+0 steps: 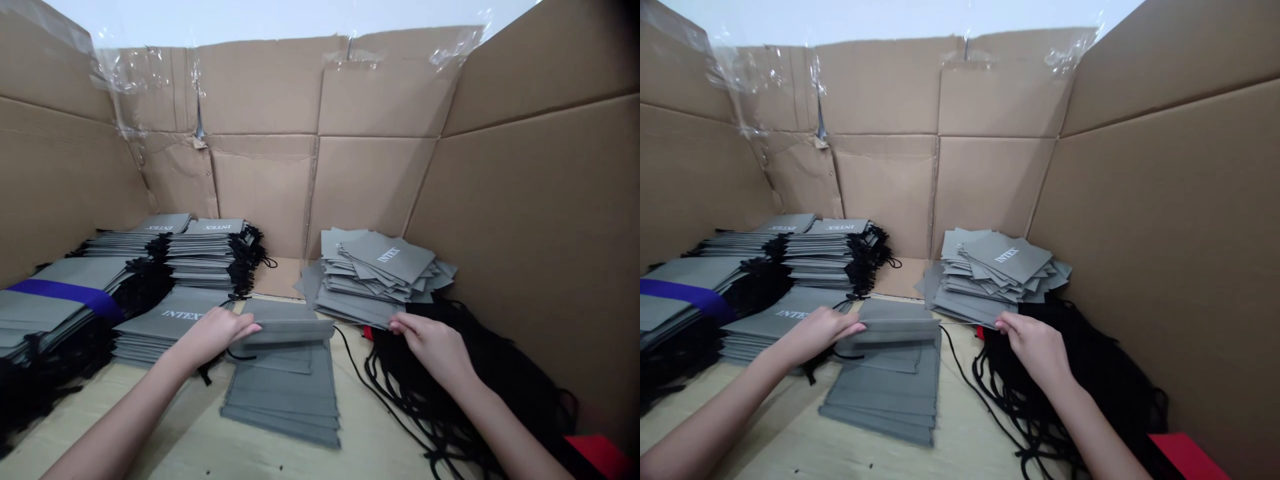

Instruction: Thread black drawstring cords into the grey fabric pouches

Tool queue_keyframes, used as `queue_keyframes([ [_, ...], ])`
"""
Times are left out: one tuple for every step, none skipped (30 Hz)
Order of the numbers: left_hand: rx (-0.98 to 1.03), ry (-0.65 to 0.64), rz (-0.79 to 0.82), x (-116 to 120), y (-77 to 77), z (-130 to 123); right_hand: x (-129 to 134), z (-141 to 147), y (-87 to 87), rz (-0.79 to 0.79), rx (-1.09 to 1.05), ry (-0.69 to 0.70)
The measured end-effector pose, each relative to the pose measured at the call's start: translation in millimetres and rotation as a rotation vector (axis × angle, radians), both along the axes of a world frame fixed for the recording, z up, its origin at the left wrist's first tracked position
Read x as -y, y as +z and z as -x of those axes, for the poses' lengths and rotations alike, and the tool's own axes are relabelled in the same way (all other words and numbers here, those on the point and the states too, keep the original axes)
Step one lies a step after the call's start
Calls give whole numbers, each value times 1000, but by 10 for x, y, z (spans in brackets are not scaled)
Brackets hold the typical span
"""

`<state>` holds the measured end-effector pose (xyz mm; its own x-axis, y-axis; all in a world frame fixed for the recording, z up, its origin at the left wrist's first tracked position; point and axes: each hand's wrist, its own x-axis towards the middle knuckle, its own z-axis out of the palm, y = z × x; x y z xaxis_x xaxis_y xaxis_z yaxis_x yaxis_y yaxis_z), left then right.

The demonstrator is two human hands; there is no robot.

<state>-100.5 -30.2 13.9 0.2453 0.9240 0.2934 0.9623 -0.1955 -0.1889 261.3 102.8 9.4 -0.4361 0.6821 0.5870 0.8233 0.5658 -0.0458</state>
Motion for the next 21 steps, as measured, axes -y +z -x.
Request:
queue_keyframes([
  [19,10,3,3,11,34,-35,-48,11,1,-4,-36],
  [36,17,9,4,19,67,-66,-91,21,12,-11,-67],
  [51,23,14,3,25,95,-92,-130,28,28,-20,-93],
  [64,29,21,0,28,119,-113,-164,34,50,-29,-112],
  [74,36,26,-4,28,140,-131,-193,38,76,-35,-123],
  [79,42,32,-11,24,160,-147,-219,40,102,-38,-129],
  [82,45,36,-18,16,179,-162,-242,40,123,-40,-132],
  [85,46,35,-26,4,200,-175,-262,38,137,-43,-135],
  [91,45,31,-34,-10,223,-188,-280,35,149,-45,-138],
  [101,42,22,-41,-26,248,-200,-297,32,159,-47,-140],
  [114,38,12,-47,-42,274,-211,-313,28,169,-47,-139],
  [127,33,4,-52,-56,299,-220,-327,25,178,-48,-134],
  [135,30,0,-55,-66,323,-229,-341,21,187,-46,-125],
  [139,31,0,-57,-73,344,-236,-355,19,189,-44,-115],
  [140,36,0,-56,-77,362,-242,-370,17,183,-46,-107],
  [141,43,-1,-55,-78,377,-249,-385,16,168,-51,-102],
  [142,50,-3,-52,-78,391,-256,-402,16,153,-58,-101],
  [145,58,-7,-50,-78,403,-264,-419,16,143,-64,-100],
  [146,65,-10,-48,-80,413,-272,-435,14,143,-65,-99],
  [145,70,-11,-48,-84,420,-281,-448,12,154,-60,-98],
  [139,72,-10,-49,-91,425,-289,-459,7,177,-47,-92],
])
